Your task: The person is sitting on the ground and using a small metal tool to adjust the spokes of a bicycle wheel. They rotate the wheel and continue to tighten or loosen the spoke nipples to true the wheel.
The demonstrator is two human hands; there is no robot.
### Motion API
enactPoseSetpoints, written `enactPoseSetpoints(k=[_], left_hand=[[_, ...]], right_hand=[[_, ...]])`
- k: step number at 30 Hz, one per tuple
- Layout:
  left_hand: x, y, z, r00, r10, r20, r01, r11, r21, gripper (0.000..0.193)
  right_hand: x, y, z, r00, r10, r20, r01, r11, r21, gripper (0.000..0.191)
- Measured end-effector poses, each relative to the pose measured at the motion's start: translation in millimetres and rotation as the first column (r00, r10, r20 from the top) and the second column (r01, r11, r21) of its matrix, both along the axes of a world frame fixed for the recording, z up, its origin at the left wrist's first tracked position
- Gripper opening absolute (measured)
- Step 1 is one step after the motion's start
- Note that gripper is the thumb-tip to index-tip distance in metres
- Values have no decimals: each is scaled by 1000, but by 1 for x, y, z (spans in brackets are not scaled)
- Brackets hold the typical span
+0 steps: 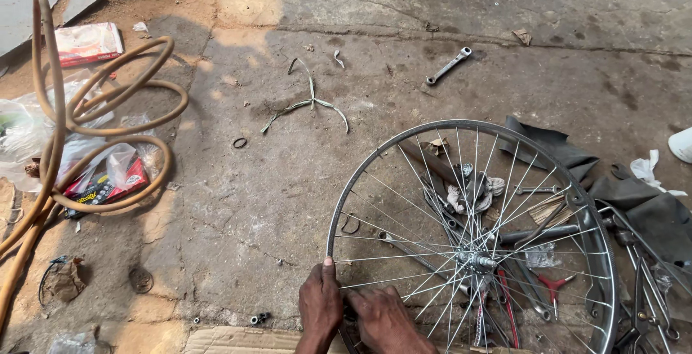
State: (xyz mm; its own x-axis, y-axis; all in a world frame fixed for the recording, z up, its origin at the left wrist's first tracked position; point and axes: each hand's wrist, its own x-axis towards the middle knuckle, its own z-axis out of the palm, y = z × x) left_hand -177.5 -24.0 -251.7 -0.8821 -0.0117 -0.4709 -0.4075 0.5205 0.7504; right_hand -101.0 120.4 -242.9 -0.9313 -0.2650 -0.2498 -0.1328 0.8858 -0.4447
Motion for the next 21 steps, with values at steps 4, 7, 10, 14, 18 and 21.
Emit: enactPoseSetpoints(k=[4,7,10,14,18,21], left_hand=[[-5,-4,18,1000,23,-11,-23,997,70,58],[-9,-6,34,1000,2,-27,-1,999,42,52],[-11,-7,42,998,-23,-61,23,1000,2,47],[-12,-7,37,999,23,41,-29,987,157,48],[-12,-7,26,982,89,164,-147,913,381,56],[-13,-8,20,972,117,202,-199,868,455,58]], right_hand=[[11,4,12,999,-31,36,34,996,-78,41],[11,1,23,996,-46,-70,37,991,-129,40],[9,2,34,999,-53,2,52,992,-116,41],[6,10,45,997,-14,79,19,998,-63,35],[6,10,45,996,40,76,-41,999,10,30],[4,7,43,996,13,91,-9,999,-38,31]])
